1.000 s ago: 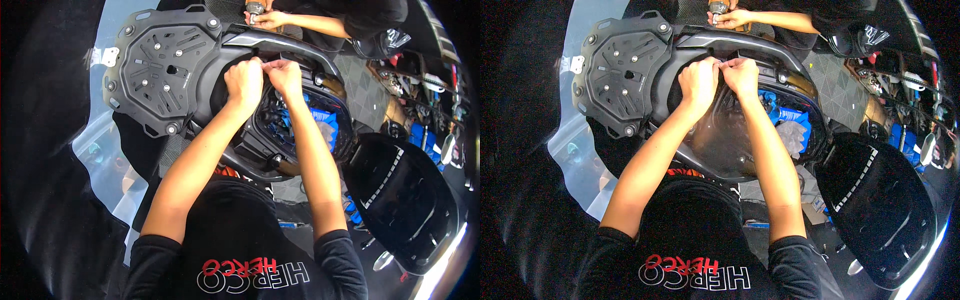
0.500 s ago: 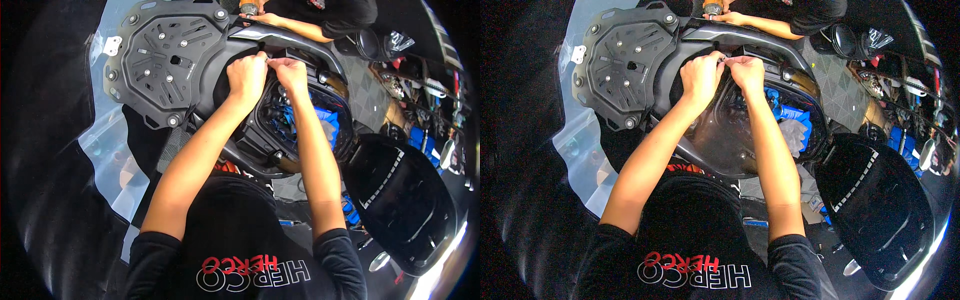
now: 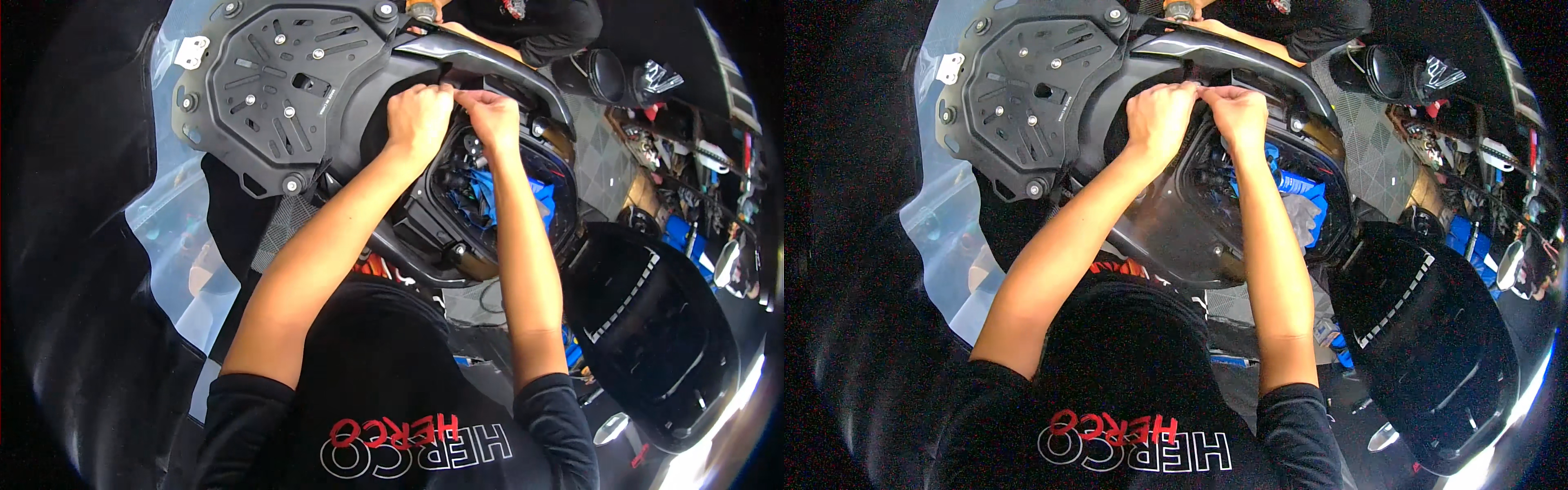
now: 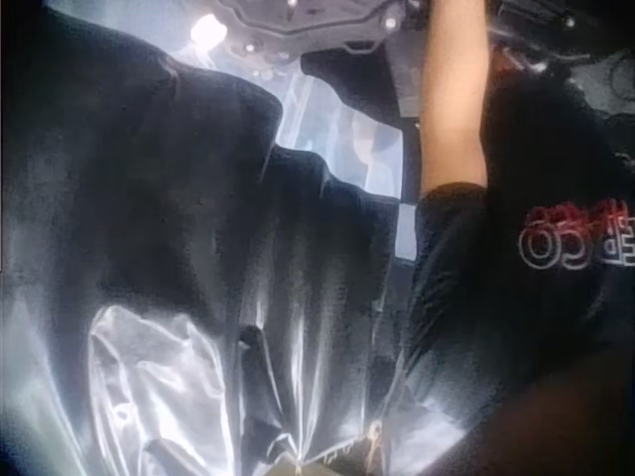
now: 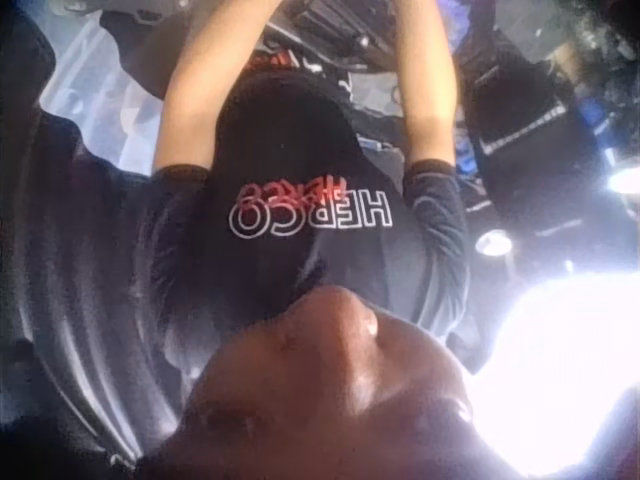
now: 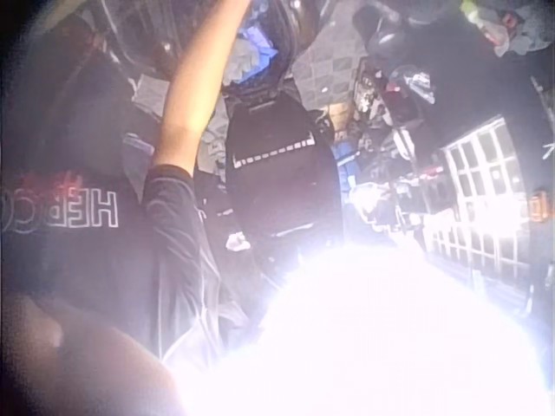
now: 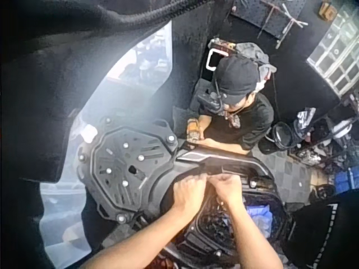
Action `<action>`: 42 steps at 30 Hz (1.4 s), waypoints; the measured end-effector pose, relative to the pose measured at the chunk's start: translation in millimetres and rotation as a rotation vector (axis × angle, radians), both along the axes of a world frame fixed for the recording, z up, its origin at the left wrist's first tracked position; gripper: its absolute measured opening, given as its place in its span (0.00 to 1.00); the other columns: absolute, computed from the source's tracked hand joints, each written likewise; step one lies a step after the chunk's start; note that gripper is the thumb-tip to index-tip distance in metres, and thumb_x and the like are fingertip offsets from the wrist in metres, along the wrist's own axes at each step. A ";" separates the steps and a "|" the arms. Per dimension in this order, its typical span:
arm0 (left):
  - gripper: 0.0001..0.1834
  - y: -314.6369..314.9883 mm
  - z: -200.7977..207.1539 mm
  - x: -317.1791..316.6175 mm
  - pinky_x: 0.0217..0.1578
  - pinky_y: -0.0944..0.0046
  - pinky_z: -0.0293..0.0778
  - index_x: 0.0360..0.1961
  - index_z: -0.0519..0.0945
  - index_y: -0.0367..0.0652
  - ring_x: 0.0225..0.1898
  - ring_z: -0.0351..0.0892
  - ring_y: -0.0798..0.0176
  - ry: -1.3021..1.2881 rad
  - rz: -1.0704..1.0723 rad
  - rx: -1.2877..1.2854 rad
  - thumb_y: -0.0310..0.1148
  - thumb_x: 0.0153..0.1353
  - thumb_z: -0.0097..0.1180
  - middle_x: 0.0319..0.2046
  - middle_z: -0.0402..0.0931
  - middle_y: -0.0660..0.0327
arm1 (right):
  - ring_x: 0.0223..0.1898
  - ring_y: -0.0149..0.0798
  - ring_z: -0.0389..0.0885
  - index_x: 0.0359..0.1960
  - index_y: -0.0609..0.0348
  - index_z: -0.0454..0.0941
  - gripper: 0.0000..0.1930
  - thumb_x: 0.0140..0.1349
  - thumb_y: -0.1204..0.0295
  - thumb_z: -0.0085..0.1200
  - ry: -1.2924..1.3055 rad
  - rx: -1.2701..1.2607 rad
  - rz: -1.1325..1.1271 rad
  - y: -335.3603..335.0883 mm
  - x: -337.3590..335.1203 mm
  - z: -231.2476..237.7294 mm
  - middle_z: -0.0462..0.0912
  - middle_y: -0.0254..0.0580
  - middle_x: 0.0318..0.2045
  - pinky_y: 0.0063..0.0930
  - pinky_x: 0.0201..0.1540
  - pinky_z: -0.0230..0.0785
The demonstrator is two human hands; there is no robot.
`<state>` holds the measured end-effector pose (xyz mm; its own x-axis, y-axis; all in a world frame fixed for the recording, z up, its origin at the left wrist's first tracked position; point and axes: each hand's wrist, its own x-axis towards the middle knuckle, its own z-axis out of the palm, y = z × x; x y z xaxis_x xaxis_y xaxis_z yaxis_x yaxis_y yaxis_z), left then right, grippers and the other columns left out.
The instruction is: The person holds a bracket over the rear of a motorcycle, wipes surfaces with a cloth, retrieves bolts from a bin on a shelf, and threads the bolts into the bracket mounting holes.
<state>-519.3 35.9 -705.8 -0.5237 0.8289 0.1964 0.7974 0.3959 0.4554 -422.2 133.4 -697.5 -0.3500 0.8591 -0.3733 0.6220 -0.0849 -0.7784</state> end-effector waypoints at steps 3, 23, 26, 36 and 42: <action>0.08 -1.6 3.0 4.3 0.26 0.60 0.80 0.37 0.84 0.43 0.28 0.86 0.59 0.085 -0.065 -0.018 0.32 0.58 0.57 0.25 0.84 0.62 | 0.26 0.27 0.81 0.32 0.60 0.90 0.12 0.51 0.65 0.69 -0.060 0.022 -0.002 0.3 0.2 1.8 0.88 0.41 0.25 0.26 0.36 0.74; 0.14 -20.6 32.9 18.5 0.25 0.54 0.80 0.44 0.83 0.38 0.22 0.85 0.52 0.118 -0.216 -0.120 0.35 0.62 0.55 0.19 0.82 0.54 | 0.18 0.24 0.61 0.33 0.59 0.81 0.12 0.65 0.62 0.58 0.550 -0.811 -0.390 -33.6 93.5 28.1 0.67 0.23 0.18 0.19 0.20 0.51; 0.22 -14.3 30.7 24.7 0.25 0.54 0.80 0.56 0.79 0.38 0.21 0.84 0.52 0.165 -0.245 -0.213 0.37 0.62 0.55 0.19 0.81 0.55 | 0.27 0.30 0.73 0.40 0.66 0.78 0.11 0.66 0.70 0.49 0.686 -0.940 -0.610 -60.8 138.0 29.6 0.75 0.32 0.25 0.22 0.31 0.67; 0.21 -0.8 33.7 27.0 0.29 0.52 0.81 0.59 0.80 0.50 0.27 0.86 0.49 0.205 -0.114 -0.470 0.33 0.66 0.50 0.25 0.84 0.51 | 0.60 0.59 0.76 0.56 0.83 0.66 0.17 0.73 0.78 0.40 0.773 -0.882 -0.709 -103.6 190.8 30.2 0.74 0.67 0.55 0.39 0.66 0.71; 0.14 -7.0 55.9 23.3 0.30 0.51 0.81 0.46 0.86 0.47 0.28 0.86 0.46 0.155 -0.138 -0.286 0.34 0.66 0.51 0.24 0.83 0.50 | 0.59 0.55 0.78 0.54 0.79 0.70 0.15 0.74 0.77 0.42 0.784 -0.839 -0.591 -107.2 191.1 44.6 0.77 0.62 0.54 0.37 0.65 0.72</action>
